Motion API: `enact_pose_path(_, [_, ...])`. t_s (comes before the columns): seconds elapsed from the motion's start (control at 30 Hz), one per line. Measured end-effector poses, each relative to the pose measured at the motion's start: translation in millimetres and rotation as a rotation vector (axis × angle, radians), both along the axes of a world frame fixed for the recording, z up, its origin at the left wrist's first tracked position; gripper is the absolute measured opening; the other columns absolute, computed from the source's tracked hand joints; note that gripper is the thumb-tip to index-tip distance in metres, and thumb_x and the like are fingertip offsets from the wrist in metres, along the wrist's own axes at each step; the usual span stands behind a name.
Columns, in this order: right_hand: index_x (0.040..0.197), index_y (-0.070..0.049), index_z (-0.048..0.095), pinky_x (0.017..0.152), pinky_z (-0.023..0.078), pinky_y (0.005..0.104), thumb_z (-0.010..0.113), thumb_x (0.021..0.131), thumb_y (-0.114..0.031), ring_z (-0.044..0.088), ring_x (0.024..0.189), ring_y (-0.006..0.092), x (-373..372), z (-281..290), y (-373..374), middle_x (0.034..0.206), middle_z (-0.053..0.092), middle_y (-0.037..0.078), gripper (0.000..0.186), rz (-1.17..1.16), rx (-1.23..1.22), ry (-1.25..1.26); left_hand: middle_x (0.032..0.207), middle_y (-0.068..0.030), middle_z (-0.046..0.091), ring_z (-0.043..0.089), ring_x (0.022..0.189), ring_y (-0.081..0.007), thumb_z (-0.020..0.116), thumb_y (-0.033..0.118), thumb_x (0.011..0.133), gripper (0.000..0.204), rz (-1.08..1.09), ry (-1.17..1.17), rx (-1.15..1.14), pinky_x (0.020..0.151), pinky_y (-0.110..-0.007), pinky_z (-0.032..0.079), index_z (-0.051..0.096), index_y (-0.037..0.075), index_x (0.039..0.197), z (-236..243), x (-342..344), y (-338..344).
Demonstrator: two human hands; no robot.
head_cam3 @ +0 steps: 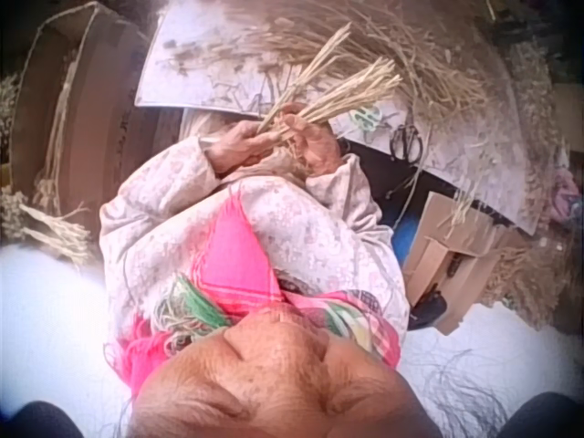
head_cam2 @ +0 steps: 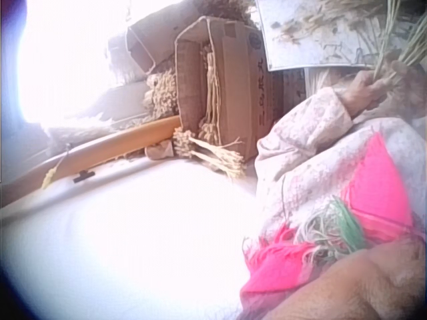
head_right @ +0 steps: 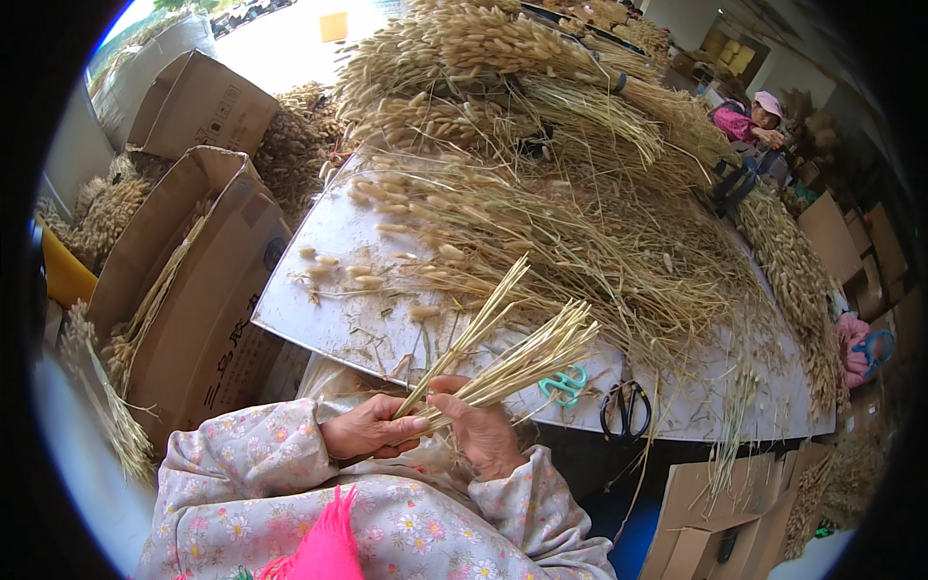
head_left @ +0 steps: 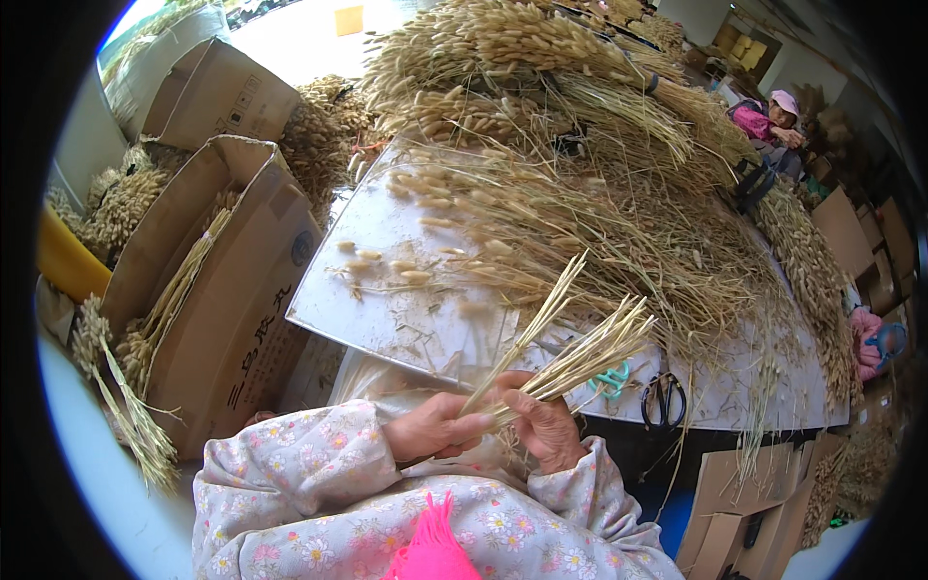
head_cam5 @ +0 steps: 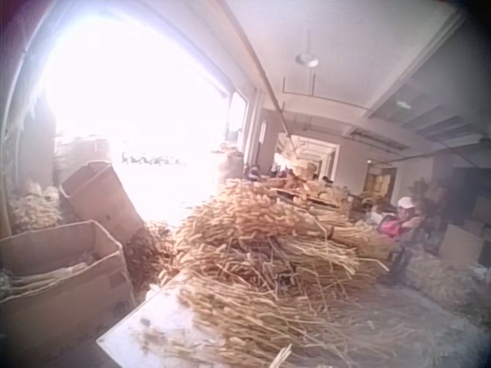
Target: The person trims the stems of dried plant stalks using scissors and then bundles them with rubber bands. The person repeatedly picks up stalks, cuts the ends, and ties them into small bundles on a worktable.
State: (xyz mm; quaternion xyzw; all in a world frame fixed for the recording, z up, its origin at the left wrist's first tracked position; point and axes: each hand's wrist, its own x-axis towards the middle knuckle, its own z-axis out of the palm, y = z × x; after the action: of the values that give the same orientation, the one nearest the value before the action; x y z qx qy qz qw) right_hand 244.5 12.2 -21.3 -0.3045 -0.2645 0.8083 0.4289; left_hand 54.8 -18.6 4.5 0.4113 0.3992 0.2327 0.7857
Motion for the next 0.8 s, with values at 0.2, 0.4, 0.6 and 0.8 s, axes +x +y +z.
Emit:
enact_pose_path(0.2, [0.106,0.000,0.062,0.083,0.050,0.0296,0.069,0.079,-0.003,0.062,0.089,0.0163,4,6,1,0.095,0.065,0.007,0.028,0.033,0.002,-0.042,0.062,0.0017,0.049,0.041,0.048,-0.0050,0.041,0.042,0.099,0.041,-0.028,0.095,-0.026,0.043,-0.022,0.031,0.054,0.008,0.082,4,-1,1])
enact_pose_path(0.4, [0.098,-0.001,0.063,0.082,0.048,0.0265,0.066,0.078,-0.002,0.060,0.088,0.0133,-2,5,2,0.095,0.064,0.005,0.020,-0.008,0.055,-0.099,0.059,-0.0010,0.054,0.044,0.043,-0.0066,0.039,0.043,0.099,0.047,-0.006,0.160,-0.037,0.041,-0.023,0.034,0.057,0.006,0.077,7,-3,4])
enact_pose_path(0.6, [0.093,-0.001,0.061,0.079,0.046,0.0267,0.066,0.080,-0.003,0.057,0.085,0.0123,-4,7,1,0.090,0.062,0.003,0.015,-0.005,0.034,-0.108,0.056,-0.0007,0.050,0.046,0.044,-0.0072,0.044,0.050,0.095,0.053,0.145,0.186,0.064,0.040,-0.023,0.034,0.058,0.003,0.072,6,6,-2])
enact_pose_path(0.8, [0.094,-0.001,0.063,0.083,0.046,0.0289,0.066,0.079,-0.001,0.059,0.087,0.0149,-1,3,2,0.093,0.064,0.005,0.016,0.027,0.029,-0.082,0.058,0.0008,0.048,0.045,0.049,-0.0067,0.045,0.046,0.096,0.047,0.139,0.300,0.196,0.043,-0.025,0.034,0.066,0.003,0.099,2,9,-4])
